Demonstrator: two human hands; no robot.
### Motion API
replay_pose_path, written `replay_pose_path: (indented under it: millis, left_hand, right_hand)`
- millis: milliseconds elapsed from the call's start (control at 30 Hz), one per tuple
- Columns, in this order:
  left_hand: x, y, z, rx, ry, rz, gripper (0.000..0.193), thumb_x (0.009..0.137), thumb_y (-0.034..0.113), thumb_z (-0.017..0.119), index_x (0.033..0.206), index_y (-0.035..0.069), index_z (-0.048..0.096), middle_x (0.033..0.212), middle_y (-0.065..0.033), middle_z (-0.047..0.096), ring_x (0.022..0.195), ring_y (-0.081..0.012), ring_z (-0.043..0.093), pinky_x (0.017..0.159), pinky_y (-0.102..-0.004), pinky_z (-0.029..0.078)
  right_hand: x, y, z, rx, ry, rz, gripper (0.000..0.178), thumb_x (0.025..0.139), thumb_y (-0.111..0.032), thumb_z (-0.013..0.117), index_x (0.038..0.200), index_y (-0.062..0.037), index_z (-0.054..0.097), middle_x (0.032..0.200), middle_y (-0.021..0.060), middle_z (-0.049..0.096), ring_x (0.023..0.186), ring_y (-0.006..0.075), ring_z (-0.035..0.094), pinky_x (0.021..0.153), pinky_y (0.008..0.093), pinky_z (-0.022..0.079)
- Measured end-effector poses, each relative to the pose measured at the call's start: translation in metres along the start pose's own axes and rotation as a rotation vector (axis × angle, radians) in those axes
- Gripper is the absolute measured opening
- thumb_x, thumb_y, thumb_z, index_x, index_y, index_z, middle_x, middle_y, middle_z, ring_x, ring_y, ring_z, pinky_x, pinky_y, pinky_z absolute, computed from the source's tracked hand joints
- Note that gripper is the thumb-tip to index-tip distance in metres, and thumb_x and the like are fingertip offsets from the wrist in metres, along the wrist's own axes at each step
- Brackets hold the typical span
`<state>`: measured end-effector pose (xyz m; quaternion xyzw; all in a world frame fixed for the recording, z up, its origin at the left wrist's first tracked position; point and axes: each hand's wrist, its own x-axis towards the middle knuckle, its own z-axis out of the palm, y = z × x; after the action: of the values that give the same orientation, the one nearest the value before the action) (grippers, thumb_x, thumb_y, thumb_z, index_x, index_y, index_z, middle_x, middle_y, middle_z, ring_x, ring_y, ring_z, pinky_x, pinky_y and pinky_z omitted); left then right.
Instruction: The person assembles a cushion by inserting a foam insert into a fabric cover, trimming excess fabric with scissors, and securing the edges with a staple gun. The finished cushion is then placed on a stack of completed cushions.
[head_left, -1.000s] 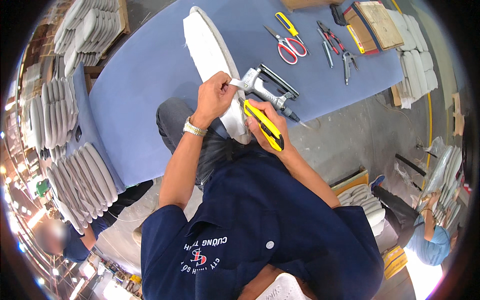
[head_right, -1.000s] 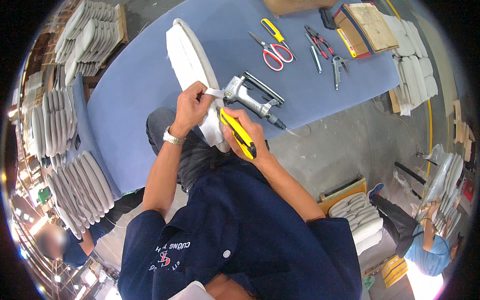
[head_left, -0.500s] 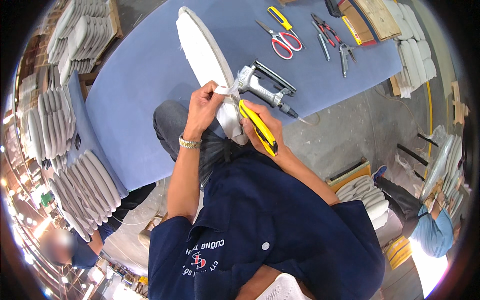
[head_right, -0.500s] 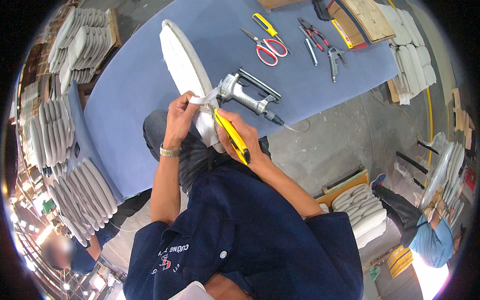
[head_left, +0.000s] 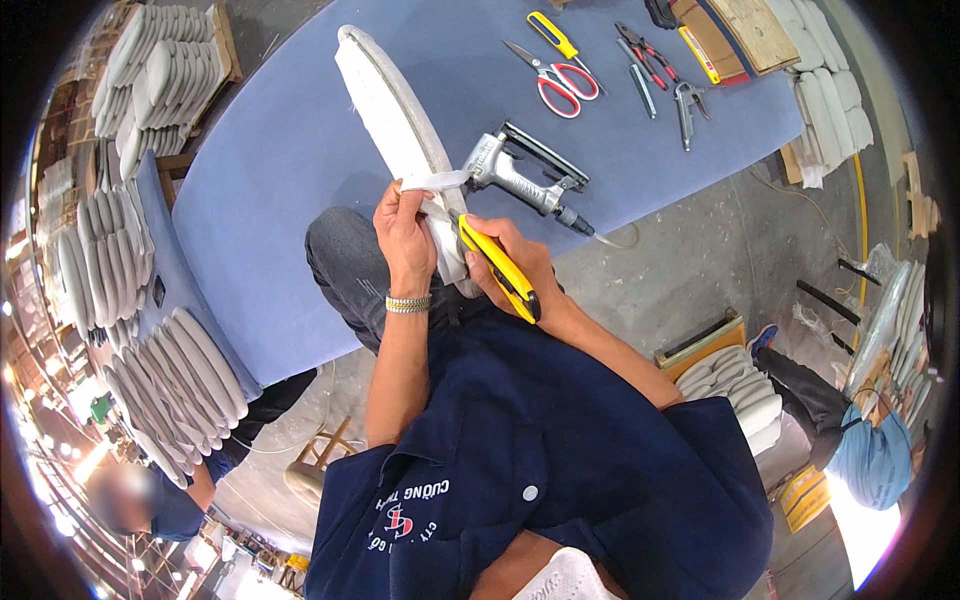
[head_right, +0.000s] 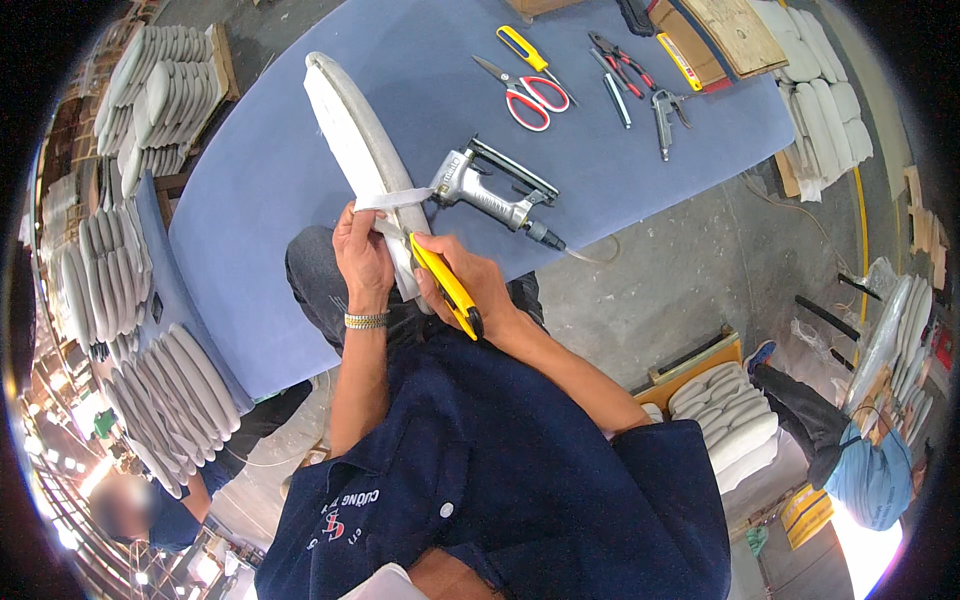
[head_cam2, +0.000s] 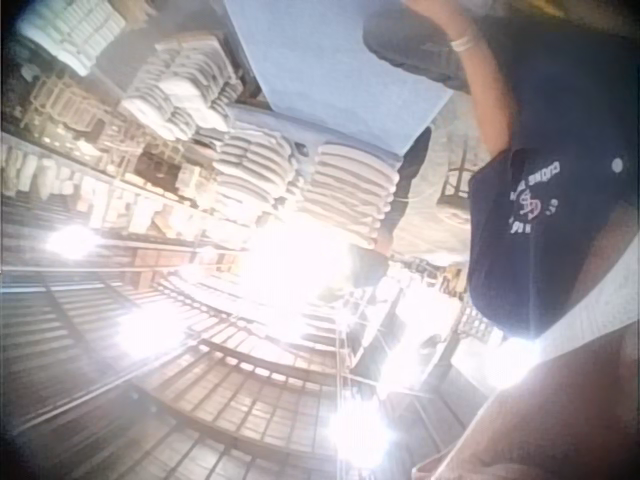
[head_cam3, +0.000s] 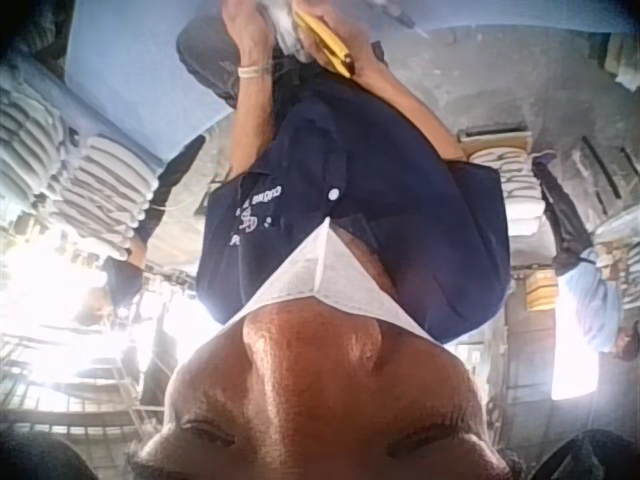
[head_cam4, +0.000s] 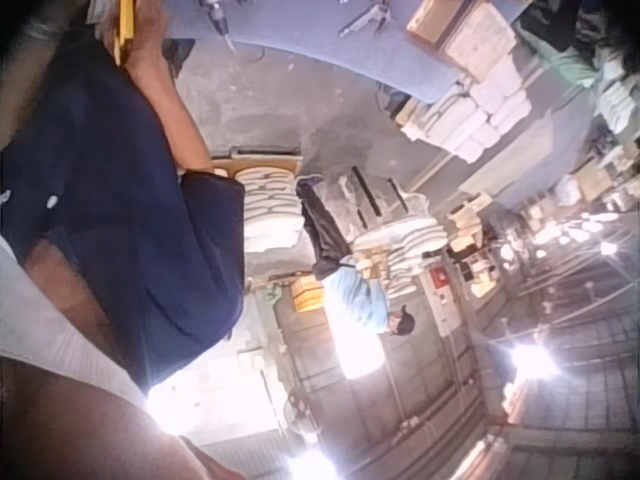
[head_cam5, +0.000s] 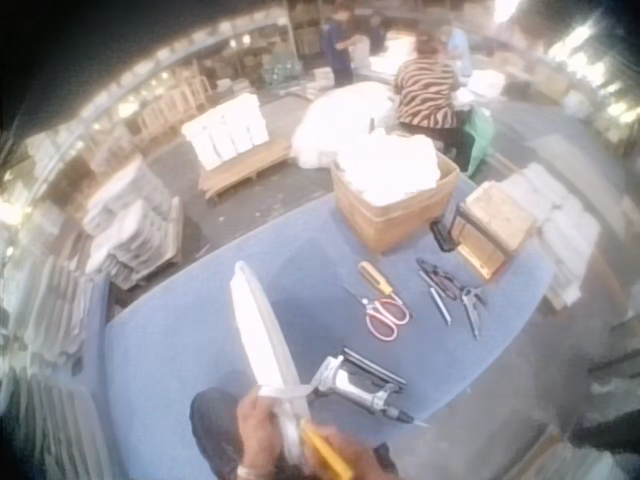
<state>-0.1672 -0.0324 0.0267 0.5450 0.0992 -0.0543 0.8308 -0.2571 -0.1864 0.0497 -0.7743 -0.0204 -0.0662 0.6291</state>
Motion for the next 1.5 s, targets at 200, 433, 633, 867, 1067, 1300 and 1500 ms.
replay_pose_path:
  millis: [200,433,633,867,1067,1300,1500]
  left_hand:
    - [-0.002,-0.003,0.0,-0.026,0.074,0.053,0.017,0.102,0.01,0.057,0.086,0.004,0.061,0.087,-0.0019,0.065,0.083,-0.0103,0.058,0.081,-0.0267,0.046]
    - [-0.002,-0.005,0.003,-0.026,0.108,0.081,0.018,0.1,0.01,0.058,0.084,0.005,0.061,0.087,-0.001,0.065,0.082,-0.0087,0.057,0.079,-0.0263,0.045]
    - [-0.001,-0.004,0.011,-0.071,0.152,0.105,0.019,0.1,0.01,0.059,0.082,0.005,0.061,0.083,-0.0004,0.065,0.078,-0.0084,0.056,0.076,-0.0253,0.045]
    - [-0.004,0.006,0.028,0.899,0.038,0.466,0.01,0.092,0.006,0.067,0.083,0.004,0.062,0.08,-0.0051,0.062,0.075,-0.0189,0.058,0.079,-0.0298,0.047]
    - [0.024,0.009,0.033,1.103,-0.349,0.674,0.01,0.092,0.008,0.067,0.084,0.005,0.061,0.081,-0.0105,0.063,0.087,-0.0317,0.065,0.093,-0.041,0.052]
    - [0.023,-0.004,0.034,1.036,-0.231,0.637,0.019,0.103,0.014,0.058,0.087,0.002,0.059,0.074,-0.0059,0.075,0.059,-0.0092,0.058,0.064,-0.0268,0.048]
    - [0.019,-0.007,0.036,1.064,-0.177,0.632,0.02,0.103,0.014,0.058,0.086,0.003,0.059,0.073,-0.006,0.073,0.058,-0.012,0.061,0.059,-0.0277,0.047]
  right_hand:
    - [-0.007,-0.002,0.0,-0.027,-0.066,-0.014,0.038,0.096,-0.012,0.066,0.131,-0.0083,0.052,0.087,0.0122,0.063,0.071,0.0283,0.065,0.064,0.0361,0.052]
    - [-0.016,-0.008,-0.003,0.055,-0.092,0.086,0.038,0.096,-0.01,0.066,0.131,-0.0121,0.053,0.084,0.011,0.063,0.068,0.0247,0.065,0.063,0.0346,0.052]
    - [-0.026,-0.012,-0.01,0.03,-0.047,0.067,0.039,0.095,-0.008,0.067,0.132,-0.0124,0.055,0.087,0.0055,0.069,0.069,0.013,0.066,0.067,0.0266,0.054]
    - [-0.024,-0.011,-0.018,0.01,-0.083,0.142,0.036,0.096,-0.01,0.066,0.13,-0.0078,0.056,0.093,0.0088,0.072,0.074,0.0148,0.07,0.068,0.028,0.055]
    - [-0.024,-0.003,-0.018,0.112,-0.01,0.133,0.031,0.097,-0.013,0.066,0.126,-0.0089,0.056,0.094,0.0137,0.074,0.075,0.0253,0.074,0.066,0.0328,0.057]
    - [-0.03,-0.003,-0.021,0.089,-0.023,0.143,0.032,0.097,-0.012,0.065,0.127,-0.0083,0.055,0.096,0.0137,0.074,0.076,0.0276,0.074,0.069,0.0342,0.058]
    - [-0.036,-0.006,-0.024,0.078,-0.049,0.181,0.033,0.097,-0.013,0.065,0.128,-0.0087,0.055,0.097,0.0156,0.073,0.078,0.0299,0.075,0.07,0.0354,0.058]
